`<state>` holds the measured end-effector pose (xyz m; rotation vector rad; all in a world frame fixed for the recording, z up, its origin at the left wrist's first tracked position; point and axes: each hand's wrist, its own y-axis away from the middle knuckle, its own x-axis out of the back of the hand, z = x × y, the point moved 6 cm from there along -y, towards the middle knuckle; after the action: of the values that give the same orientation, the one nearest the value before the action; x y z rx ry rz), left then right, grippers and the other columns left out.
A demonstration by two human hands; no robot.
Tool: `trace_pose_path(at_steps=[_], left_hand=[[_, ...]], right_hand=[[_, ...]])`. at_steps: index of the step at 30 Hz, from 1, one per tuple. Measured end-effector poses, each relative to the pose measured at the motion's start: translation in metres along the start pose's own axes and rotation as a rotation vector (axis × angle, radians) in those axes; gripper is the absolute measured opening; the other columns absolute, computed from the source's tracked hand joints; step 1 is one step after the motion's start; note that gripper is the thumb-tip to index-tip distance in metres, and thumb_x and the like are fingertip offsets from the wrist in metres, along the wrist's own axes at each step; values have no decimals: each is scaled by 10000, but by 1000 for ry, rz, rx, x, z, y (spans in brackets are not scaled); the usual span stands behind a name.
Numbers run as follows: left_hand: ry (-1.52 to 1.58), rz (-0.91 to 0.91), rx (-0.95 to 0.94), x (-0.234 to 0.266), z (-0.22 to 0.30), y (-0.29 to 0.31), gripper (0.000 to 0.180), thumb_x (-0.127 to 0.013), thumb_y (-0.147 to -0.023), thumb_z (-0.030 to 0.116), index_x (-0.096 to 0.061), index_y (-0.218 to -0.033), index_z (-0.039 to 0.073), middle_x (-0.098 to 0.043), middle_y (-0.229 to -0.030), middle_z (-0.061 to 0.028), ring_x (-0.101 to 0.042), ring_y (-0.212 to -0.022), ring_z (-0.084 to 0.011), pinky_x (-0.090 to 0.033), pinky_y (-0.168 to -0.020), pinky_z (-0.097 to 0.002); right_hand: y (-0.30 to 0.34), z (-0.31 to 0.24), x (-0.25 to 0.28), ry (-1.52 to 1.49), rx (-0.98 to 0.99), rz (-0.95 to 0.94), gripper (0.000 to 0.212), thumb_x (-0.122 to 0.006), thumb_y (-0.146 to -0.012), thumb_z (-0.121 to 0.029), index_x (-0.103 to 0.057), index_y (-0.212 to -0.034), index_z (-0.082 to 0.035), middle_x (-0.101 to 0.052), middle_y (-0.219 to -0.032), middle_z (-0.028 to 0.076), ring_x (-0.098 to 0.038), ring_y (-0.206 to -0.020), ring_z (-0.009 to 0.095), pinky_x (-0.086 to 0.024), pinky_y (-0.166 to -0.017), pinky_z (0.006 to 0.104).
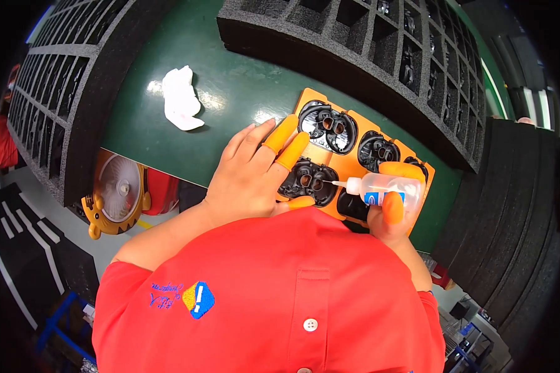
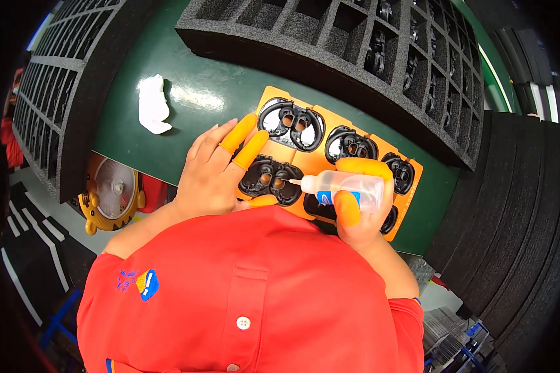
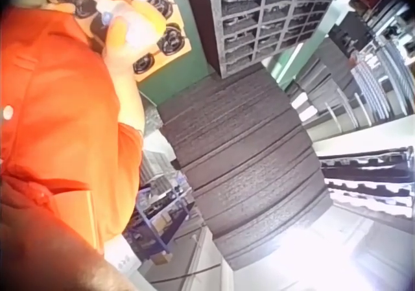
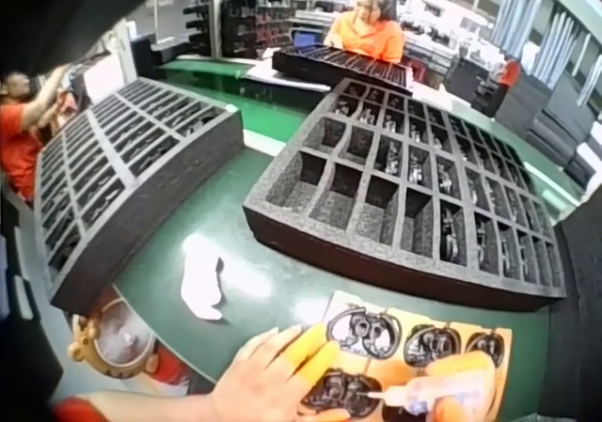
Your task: The person applies adhesive to small electronic components in a component tray using an applicator tool and a glue bottle, then assembles the components by hand at a factory workbench.
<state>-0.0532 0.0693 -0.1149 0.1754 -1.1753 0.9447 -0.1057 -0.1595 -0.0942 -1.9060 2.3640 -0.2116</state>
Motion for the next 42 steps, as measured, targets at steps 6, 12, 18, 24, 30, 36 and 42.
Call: trace_pose_path(at_steps=[6,12,18,24,30,36,42], left_hand=[[20,-27,14,2,1,-2,752,-875,-605,416,-678,-1215,22,-560,-1304,-171,-457,-1349,-398,-377,-1124,-559],[-8,0,-16,-2,1,-1,646,-852,-640,456,-686,-1095,27,-544,-1380,-183,-460,-1348,-403,-375,-1126,-560],[-4,53,11,0,4,-3,821,-839,-673,469,-618,-1321,17,-524,-1438,-183,-473,-1338,-389,-384,-1120,-548],[-54,34,6,0,7,-3,912,-837,-682,484,-548,-1425,40,-501,-1472,-177,-479,-1333,-381,-385,-1115,-533],[-96,11,21,-2,8,-5,907,-828,-707,510,-536,-1435,54,-496,-1477,-168,-491,-1319,-382,-383,-1116,-525],[-117,19,14,-1,10,-6,893,-808,-736,532,-536,-1427,36,-511,-1458,-169,-502,-1303,-382,-395,-1096,-525],[-121,14,8,2,12,-7,874,-791,-759,540,-541,-1421,28,-504,-1474,-172,-505,-1297,-387,-396,-1084,-516]], right_hand=[[0,6,7,112,-19,28,488,-768,-890,-314,-558,-1168,27,-666,-923,115,-681,-762,196,-541,-687,296],[2,2,3,227,6,30,469,-753,-908,-332,-549,-1160,6,-663,-938,114,-661,-729,192,-536,-686,312],[2,-13,40,10,101,218,440,-692,-944,-452,-583,-1011,-31,-581,-799,30,-547,-633,113,-448,-602,249],[17,2,69,2,25,263,409,-707,-949,-420,-580,-1018,-37,-596,-795,42,-585,-650,127,-502,-632,273],[22,4,68,139,38,229,416,-742,-933,-384,-577,-1035,-16,-649,-859,73,-596,-674,126,-502,-650,270],[18,-6,71,159,97,217,417,-712,-947,-405,-572,-1024,-20,-617,-802,63,-568,-606,134,-501,-602,276],[29,-2,94,62,62,360,425,-722,-914,-382,-602,-1070,-5,-625,-876,56,-603,-752,123,-486,-708,267]])
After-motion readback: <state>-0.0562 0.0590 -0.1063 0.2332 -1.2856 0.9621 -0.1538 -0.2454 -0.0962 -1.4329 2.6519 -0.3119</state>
